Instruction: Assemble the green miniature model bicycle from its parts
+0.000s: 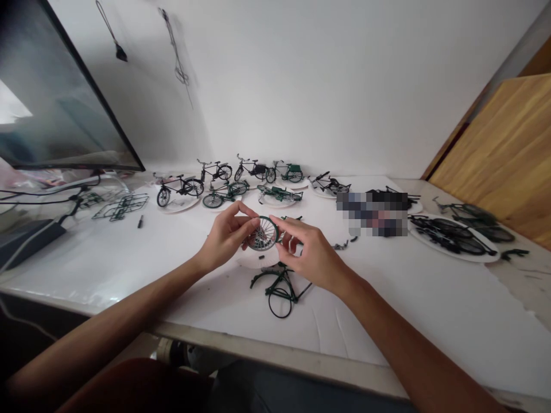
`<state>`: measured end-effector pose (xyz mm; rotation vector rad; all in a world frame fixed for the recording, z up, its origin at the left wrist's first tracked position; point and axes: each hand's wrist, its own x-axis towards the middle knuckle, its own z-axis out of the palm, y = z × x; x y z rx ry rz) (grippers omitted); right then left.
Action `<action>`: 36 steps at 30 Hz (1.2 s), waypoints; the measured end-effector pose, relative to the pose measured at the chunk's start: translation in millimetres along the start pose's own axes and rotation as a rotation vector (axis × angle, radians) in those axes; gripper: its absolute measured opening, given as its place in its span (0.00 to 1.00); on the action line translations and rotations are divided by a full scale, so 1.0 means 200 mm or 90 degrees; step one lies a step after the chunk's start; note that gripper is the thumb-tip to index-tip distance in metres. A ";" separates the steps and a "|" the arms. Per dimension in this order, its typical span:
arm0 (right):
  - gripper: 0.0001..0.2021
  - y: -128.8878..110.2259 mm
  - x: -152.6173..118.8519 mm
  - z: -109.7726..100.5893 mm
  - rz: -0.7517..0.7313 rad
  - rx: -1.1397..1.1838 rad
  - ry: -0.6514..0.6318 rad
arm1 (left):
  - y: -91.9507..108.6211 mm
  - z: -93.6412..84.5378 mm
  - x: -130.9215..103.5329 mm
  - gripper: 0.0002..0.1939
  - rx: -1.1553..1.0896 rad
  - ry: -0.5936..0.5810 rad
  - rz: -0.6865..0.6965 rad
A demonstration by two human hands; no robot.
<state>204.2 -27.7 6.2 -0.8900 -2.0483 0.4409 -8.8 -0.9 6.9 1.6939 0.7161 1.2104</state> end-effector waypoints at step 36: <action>0.18 0.24 0.07 -0.29 0.362 0.556 0.483 | -0.04 -0.43 0.07 0.12 0.577 -0.069 0.035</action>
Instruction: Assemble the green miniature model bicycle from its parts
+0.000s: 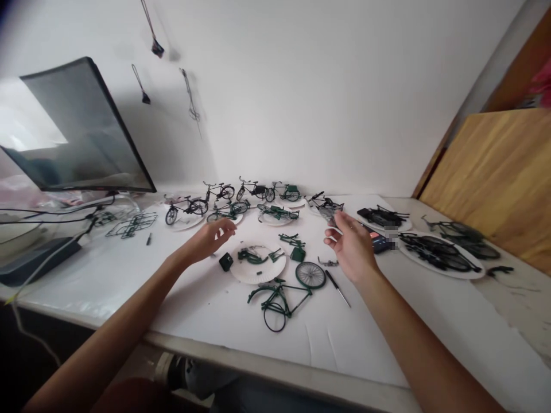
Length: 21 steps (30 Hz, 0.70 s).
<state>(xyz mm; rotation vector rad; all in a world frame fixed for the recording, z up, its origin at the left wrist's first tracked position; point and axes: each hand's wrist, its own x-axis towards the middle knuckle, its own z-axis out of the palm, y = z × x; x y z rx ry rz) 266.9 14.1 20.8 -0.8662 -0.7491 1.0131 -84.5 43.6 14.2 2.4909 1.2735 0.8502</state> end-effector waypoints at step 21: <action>0.16 0.11 0.04 -0.08 -0.241 -0.446 -0.072 | 0.24 -0.04 0.30 0.07 0.196 -0.348 0.070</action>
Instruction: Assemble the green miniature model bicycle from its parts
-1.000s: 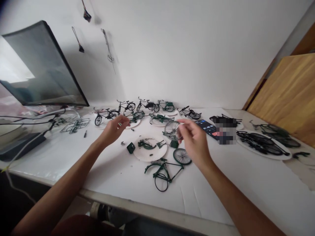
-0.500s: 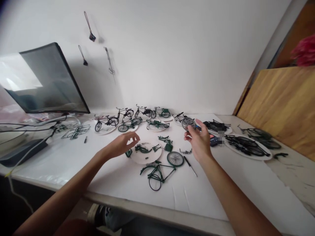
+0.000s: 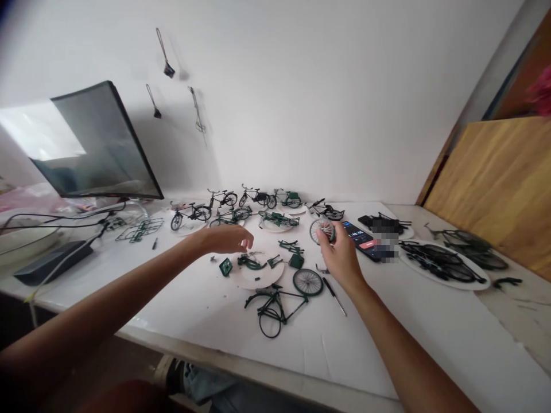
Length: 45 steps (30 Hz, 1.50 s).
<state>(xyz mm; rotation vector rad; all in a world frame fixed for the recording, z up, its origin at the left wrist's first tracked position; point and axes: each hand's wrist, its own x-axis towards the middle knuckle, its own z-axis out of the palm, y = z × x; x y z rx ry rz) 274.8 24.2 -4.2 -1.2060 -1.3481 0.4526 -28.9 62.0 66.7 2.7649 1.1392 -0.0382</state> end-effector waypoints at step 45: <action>0.15 -0.24 -0.27 0.17 -0.049 -0.132 -0.408 | 0.30 0.32 -0.04 0.09 -0.748 0.359 0.044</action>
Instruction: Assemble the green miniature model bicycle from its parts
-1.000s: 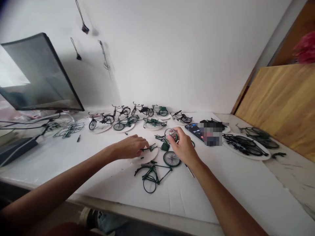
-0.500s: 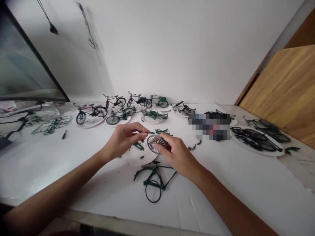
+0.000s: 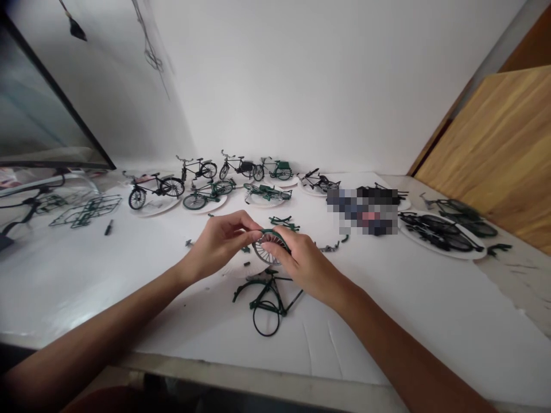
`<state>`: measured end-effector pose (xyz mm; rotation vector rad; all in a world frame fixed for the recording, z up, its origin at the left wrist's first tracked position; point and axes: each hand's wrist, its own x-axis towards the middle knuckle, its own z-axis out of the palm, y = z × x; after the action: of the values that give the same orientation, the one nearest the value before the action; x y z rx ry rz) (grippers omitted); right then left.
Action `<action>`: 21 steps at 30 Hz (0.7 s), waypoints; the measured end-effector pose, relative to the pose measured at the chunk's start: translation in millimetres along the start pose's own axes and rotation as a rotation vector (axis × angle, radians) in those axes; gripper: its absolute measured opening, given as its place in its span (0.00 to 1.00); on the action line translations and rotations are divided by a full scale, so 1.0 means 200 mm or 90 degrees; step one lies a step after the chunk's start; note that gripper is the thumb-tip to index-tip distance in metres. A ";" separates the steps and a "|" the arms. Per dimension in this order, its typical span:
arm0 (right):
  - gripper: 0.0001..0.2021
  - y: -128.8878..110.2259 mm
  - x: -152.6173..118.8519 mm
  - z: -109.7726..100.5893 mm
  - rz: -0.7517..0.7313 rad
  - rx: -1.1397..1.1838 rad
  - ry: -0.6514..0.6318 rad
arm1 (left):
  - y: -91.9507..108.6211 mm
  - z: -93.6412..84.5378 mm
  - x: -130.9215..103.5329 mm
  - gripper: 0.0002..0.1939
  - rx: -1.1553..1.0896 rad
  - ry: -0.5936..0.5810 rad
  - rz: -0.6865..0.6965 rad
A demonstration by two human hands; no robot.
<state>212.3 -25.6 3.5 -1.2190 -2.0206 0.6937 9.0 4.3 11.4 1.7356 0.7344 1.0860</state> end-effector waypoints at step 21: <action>0.11 -0.03 -0.02 -0.02 -0.066 -0.032 0.101 | 0.01 0.01 0.00 0.10 -0.146 -0.078 -0.127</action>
<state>212.4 -31.7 9.5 -1.1514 -1.9637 0.4839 10.1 2.9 12.3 1.4863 0.6638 0.8826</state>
